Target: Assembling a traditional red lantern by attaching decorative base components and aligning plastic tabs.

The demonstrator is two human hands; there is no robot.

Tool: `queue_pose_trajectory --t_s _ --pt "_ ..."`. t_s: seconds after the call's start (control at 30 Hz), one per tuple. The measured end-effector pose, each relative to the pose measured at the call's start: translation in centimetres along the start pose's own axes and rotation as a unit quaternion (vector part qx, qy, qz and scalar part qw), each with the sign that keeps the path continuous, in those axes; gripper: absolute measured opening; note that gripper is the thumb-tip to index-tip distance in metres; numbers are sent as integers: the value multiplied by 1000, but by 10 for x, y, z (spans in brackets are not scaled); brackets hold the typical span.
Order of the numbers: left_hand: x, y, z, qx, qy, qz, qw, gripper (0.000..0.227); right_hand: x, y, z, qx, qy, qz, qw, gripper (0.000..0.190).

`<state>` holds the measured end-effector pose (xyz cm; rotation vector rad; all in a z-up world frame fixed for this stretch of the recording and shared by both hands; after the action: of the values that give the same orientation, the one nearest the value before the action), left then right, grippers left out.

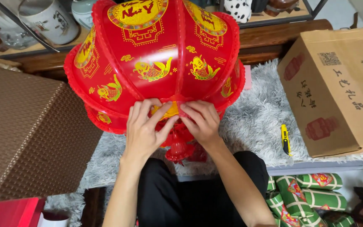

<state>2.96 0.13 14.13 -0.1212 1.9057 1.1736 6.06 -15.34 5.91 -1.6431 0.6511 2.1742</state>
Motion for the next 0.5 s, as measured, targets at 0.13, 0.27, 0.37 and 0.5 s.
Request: queue_pose_trajectory --t_s 0.13,0.27,0.37,0.5 --pt "3 -2 -8 -12 45 1 999 25 1 -2 0 -8 4 -5 1000 14" --pt "10 -6 -7 7 92 -33 995 29 4 -5 -2 -10 20 -12 1000 12" --pt "20 -12 -5 6 109 -57 992 33 2 -4 3 -25 24 -9 999 11" --pt "29 -14 -4 6 105 -102 989 36 -5 1 7 -49 18 -3 999 12"
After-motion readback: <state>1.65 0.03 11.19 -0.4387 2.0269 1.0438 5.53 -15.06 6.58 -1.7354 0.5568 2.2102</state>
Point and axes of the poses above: each hand's wrist, its own x-axis away from the middle knuckle, its own y-axis out of the back of the hand, z = x × y, the point moved 6 cm from there along -x, towards the middle knuckle, and after that the axes turned 6 degrees about z, right-handed, at the moved point
